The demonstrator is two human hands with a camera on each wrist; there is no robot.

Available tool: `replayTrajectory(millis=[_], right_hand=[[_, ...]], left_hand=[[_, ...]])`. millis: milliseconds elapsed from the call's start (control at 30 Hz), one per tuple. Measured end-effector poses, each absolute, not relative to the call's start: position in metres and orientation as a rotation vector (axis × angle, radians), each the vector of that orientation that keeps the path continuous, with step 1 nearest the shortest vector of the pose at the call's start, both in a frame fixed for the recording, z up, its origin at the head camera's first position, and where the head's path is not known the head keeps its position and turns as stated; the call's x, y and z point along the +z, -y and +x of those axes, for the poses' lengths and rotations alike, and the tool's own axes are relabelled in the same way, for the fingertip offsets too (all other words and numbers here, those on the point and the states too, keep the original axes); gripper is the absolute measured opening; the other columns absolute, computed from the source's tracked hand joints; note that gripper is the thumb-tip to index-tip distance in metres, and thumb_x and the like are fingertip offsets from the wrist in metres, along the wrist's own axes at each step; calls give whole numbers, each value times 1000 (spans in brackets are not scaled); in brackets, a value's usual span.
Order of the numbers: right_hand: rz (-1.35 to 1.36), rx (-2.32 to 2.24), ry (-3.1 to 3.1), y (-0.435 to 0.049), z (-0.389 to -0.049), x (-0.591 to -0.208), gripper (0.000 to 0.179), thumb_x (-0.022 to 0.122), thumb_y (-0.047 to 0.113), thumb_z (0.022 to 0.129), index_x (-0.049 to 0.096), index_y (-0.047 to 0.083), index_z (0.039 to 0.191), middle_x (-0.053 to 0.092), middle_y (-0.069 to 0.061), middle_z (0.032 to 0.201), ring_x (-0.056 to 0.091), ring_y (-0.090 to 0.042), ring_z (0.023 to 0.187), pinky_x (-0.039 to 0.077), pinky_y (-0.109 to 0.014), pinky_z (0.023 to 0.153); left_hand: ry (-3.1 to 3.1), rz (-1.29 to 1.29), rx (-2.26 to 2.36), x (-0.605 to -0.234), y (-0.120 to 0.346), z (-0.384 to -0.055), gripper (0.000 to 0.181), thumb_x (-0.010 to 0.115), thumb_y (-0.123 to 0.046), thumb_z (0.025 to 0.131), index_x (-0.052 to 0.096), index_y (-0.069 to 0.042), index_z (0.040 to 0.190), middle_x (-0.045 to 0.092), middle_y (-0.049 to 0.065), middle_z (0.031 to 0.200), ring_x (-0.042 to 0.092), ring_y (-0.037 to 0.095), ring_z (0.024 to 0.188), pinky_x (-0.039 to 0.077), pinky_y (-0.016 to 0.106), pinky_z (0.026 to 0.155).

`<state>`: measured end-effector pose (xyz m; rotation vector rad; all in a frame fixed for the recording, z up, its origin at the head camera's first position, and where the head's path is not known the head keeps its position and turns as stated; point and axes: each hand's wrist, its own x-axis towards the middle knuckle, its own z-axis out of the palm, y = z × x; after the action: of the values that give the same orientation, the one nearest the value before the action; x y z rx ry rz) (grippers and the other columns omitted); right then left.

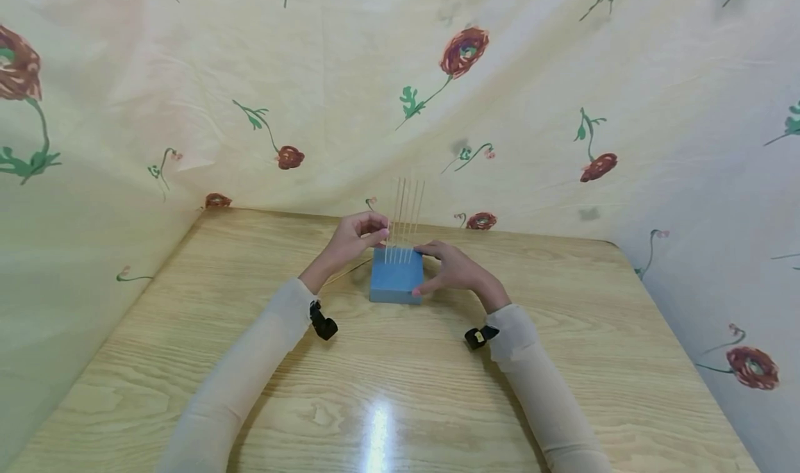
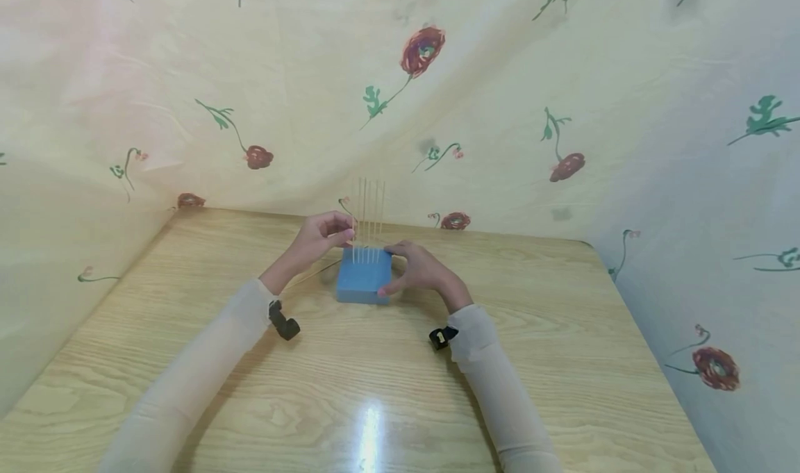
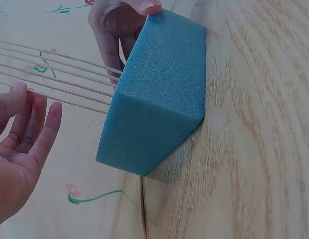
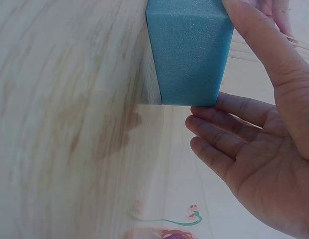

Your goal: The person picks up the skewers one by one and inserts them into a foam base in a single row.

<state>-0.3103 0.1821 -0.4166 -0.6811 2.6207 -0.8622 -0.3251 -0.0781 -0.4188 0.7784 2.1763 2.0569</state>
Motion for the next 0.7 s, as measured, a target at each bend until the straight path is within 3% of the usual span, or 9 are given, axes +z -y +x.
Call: replayTrajectory(millis=[167,367,600,700], right_hand=[[-680,-866,-2621,-182,-310,-416,104,93,43,72,42,6,155,49,-17,151,46,-36,140,40,-57,116],[-687,-870,-2622,-183,-311,-417,105,94,43,71,42,6,155,49,-17,151,46,-37,141,40,-57,116],[-686,-863,-2624,-183,-313,-419,106,94,44,70,42,7,155,48,-16,151,46,-36,141,39,-56,117],[-681,-859,-2621,-183,-313,-420,106,94,43,70,42,7,155,46,-17,153,45,-36,142,39,-56,117]], left_hand=[[-2175,781,2003,-419,84,-325,23,63,-4,100,64,7,121,61,36,115,64,48,103,59,56,88],[-2217,789,1884,-419,96,-328,33,66,-7,99,62,8,129,62,33,122,65,40,104,57,59,91],[-2279,761,1719,-418,114,-329,28,64,-6,100,66,6,125,64,35,118,62,53,106,57,61,90],[-2318,733,1624,-417,122,-330,28,64,-4,100,66,9,124,67,32,116,64,50,106,59,56,89]])
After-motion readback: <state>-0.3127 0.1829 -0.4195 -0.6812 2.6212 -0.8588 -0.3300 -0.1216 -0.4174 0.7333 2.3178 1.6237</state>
